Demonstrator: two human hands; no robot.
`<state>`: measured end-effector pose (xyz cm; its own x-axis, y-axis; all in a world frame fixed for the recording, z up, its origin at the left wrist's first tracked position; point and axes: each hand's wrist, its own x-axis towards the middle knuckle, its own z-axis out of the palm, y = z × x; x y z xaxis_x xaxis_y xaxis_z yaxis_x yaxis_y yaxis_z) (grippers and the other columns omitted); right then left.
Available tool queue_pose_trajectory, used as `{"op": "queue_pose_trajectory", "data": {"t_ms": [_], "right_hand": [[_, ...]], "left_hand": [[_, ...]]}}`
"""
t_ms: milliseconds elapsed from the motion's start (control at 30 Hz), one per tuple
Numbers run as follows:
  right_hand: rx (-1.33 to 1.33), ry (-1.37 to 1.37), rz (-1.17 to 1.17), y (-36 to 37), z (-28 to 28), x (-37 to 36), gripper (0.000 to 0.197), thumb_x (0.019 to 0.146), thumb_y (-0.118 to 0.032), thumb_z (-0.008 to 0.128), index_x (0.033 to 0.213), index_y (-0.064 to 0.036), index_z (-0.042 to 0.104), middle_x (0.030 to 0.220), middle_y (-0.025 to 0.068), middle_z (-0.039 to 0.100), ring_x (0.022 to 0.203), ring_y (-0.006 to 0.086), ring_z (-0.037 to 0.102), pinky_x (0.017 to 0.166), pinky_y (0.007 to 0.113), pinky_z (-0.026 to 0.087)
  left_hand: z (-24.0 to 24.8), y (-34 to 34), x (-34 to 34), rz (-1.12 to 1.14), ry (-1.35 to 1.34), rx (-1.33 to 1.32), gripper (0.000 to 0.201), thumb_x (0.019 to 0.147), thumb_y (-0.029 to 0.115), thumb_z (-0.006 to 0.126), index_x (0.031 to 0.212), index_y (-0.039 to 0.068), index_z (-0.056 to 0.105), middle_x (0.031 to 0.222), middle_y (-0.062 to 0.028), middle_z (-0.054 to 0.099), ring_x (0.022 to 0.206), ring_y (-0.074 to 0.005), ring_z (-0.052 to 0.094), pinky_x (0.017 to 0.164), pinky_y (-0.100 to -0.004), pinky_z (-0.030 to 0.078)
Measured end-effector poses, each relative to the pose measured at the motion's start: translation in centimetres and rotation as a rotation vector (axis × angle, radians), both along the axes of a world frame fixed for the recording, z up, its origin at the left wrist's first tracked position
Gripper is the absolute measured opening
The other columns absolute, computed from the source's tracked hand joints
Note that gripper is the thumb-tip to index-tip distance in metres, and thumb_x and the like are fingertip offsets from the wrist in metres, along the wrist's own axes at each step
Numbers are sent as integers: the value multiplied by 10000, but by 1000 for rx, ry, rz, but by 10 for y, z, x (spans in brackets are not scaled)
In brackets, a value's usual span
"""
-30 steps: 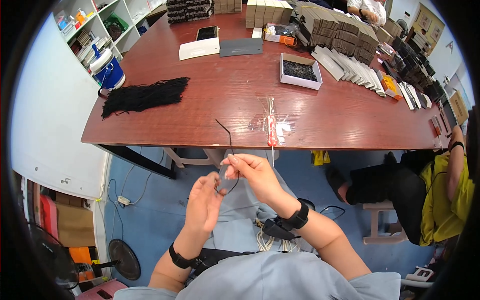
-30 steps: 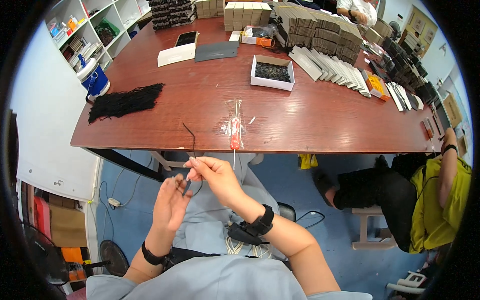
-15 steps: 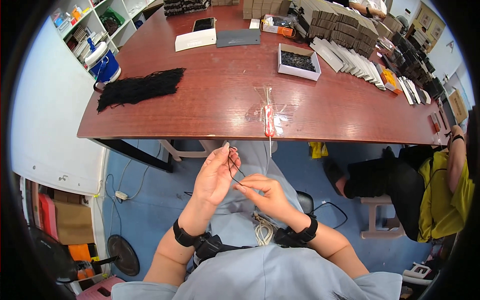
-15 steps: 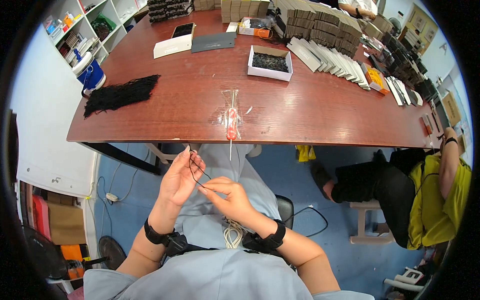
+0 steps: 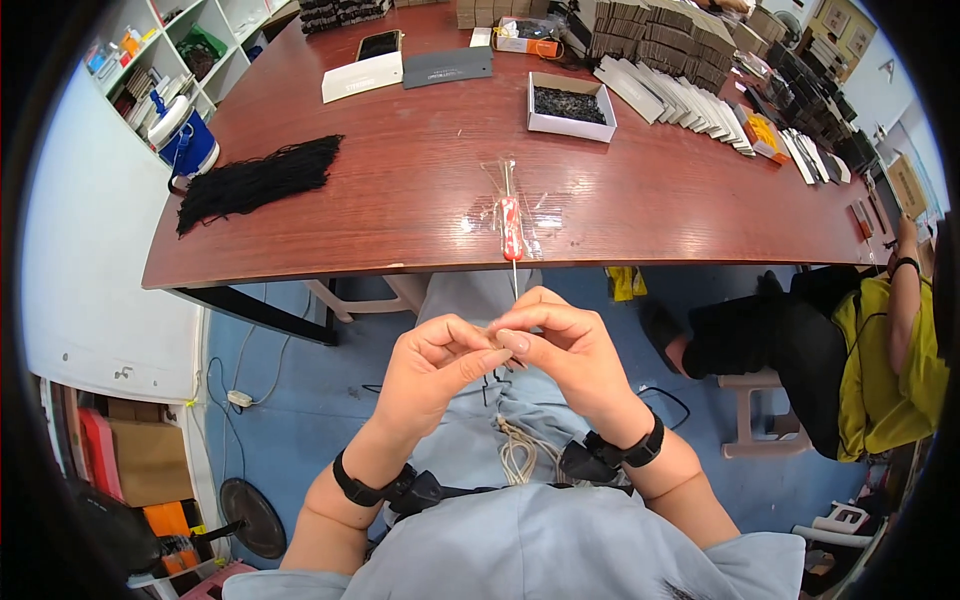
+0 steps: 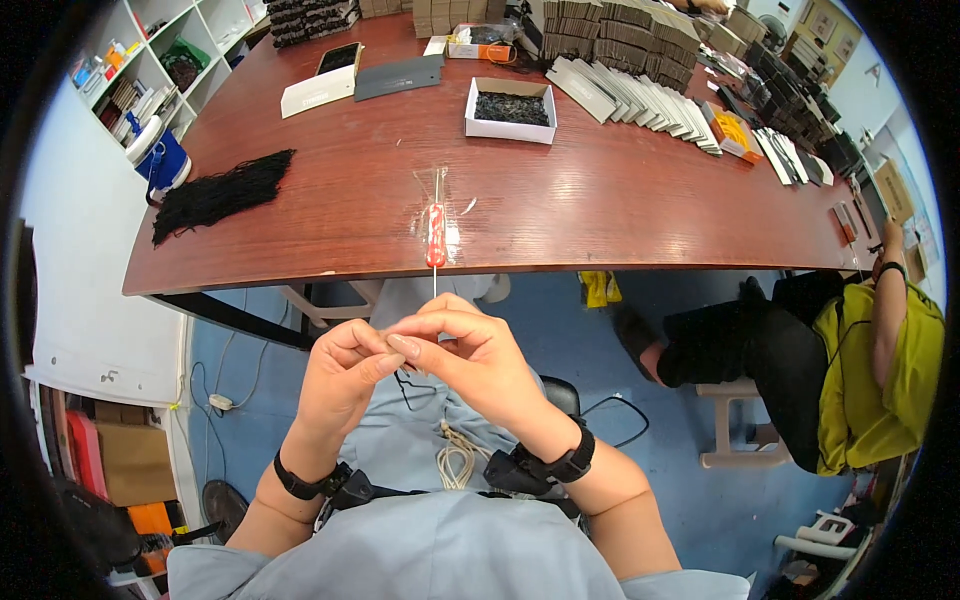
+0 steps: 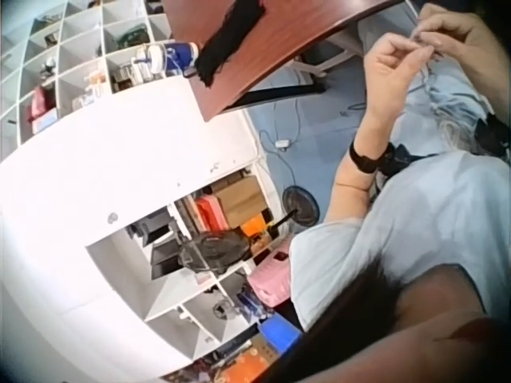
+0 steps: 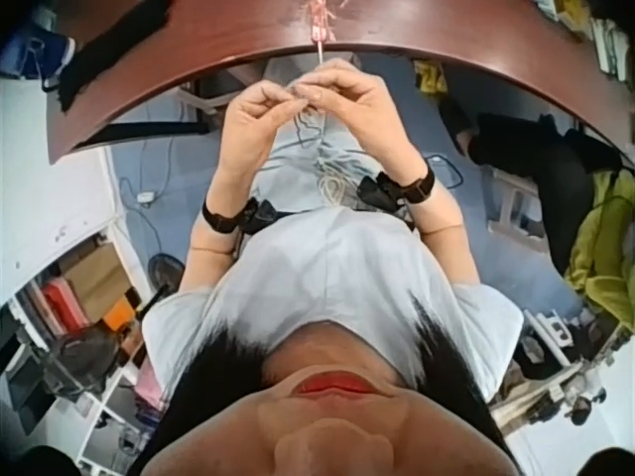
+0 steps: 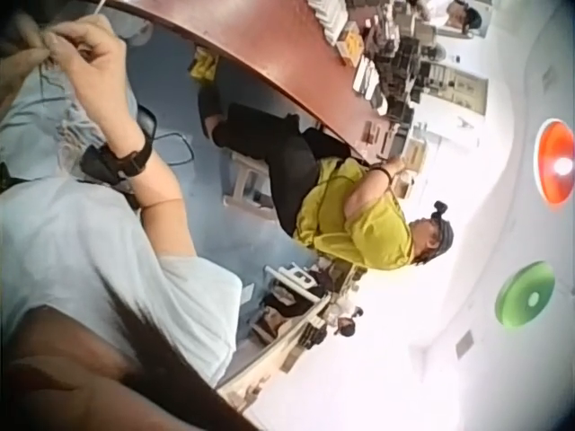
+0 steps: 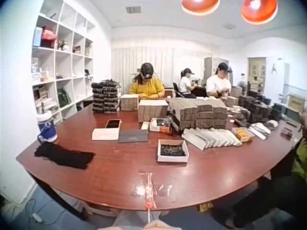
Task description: The person picks up a black string and a plastic fastener, threading the string through the fastener by hand. After repeating this, they pick up a tag, thread the string through the tag's hole, and secure it before setting the completed tag aside.
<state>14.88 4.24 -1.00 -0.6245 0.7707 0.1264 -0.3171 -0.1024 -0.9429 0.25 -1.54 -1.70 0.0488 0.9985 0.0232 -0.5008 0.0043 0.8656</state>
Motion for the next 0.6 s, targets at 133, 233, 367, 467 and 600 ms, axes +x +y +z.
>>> {"op": "queue_pose_trajectory", "data": {"t_ms": [133,233,367,467,600], "right_hand": [[1,71,-95,-1,-8,2,102,767,-42,566,850,-4,611,824,28,502,694,74,476,585,194,394],[15,60,-210,-5,-11,0,92,762,-36,572,836,-9,619,798,19,506,677,65,460,575,186,372],[40,71,-284,-10,-15,-2,105,758,-37,578,850,-16,623,786,17,509,688,61,455,580,185,367],[-3,114,-306,-11,-16,-5,114,758,-47,580,860,-16,623,781,17,507,682,63,457,576,188,370],[-32,132,-291,-11,-15,-6,123,761,-58,580,869,-14,621,779,19,501,667,66,458,569,192,372]], "left_hand": [[0,2,4,22,-3,12,40,772,19,550,785,7,514,813,-102,586,782,-154,561,717,-275,448],[-2,2,5,83,-94,-26,49,791,44,534,813,19,498,784,-85,577,730,-142,556,679,-264,448],[0,4,11,103,-139,-28,57,811,76,512,834,34,481,769,-69,558,692,-128,537,635,-255,438],[1,5,17,127,-152,9,54,815,84,508,842,44,482,823,-61,541,711,-121,526,625,-252,432],[2,7,23,191,-111,59,63,829,132,485,842,75,461,916,-50,498,738,-138,494,583,-258,423]]}}
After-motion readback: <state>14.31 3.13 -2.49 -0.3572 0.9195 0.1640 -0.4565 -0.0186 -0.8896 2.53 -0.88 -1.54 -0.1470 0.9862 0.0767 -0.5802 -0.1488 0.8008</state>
